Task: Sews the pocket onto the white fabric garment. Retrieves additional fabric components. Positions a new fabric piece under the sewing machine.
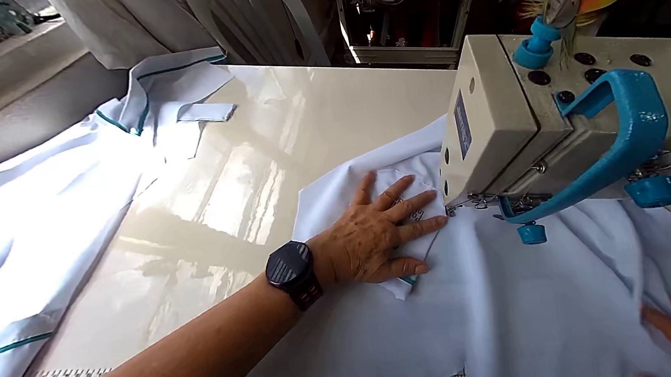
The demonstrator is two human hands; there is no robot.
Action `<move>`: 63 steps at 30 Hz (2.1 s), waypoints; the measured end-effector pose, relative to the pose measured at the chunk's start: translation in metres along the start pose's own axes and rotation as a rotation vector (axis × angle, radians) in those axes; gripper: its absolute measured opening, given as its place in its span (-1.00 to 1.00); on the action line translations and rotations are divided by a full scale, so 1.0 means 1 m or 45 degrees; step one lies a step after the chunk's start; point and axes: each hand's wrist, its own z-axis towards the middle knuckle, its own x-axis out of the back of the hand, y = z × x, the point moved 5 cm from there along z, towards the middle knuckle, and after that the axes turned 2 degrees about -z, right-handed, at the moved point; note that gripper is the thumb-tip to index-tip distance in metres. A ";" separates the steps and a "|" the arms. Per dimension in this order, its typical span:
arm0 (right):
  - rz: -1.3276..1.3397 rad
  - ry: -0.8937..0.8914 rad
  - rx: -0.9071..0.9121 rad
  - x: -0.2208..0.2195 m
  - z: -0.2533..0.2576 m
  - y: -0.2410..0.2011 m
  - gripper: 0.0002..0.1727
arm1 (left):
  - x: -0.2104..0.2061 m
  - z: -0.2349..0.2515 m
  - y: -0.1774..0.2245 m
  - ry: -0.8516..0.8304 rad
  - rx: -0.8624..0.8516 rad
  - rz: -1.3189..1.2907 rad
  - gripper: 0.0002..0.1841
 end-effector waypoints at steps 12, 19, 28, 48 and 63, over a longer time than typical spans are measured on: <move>-0.896 0.233 0.849 -0.044 0.114 -0.109 -0.71 | -0.015 -0.003 0.076 0.195 0.650 0.205 -0.33; -0.609 0.050 1.396 -0.116 0.108 -0.122 -0.71 | -0.014 -0.010 0.086 0.218 0.450 0.116 -0.38; -0.545 0.311 1.116 -0.139 0.079 -0.108 -0.75 | -0.008 -0.053 0.111 0.118 0.120 0.019 0.13; -0.374 -0.017 1.105 -0.122 0.088 -0.097 -0.66 | -0.005 -0.060 0.112 0.072 -0.045 -0.121 0.09; -0.312 0.031 1.094 -0.131 0.034 -0.099 -0.61 | -0.002 -0.057 0.112 0.094 0.005 -0.200 -0.04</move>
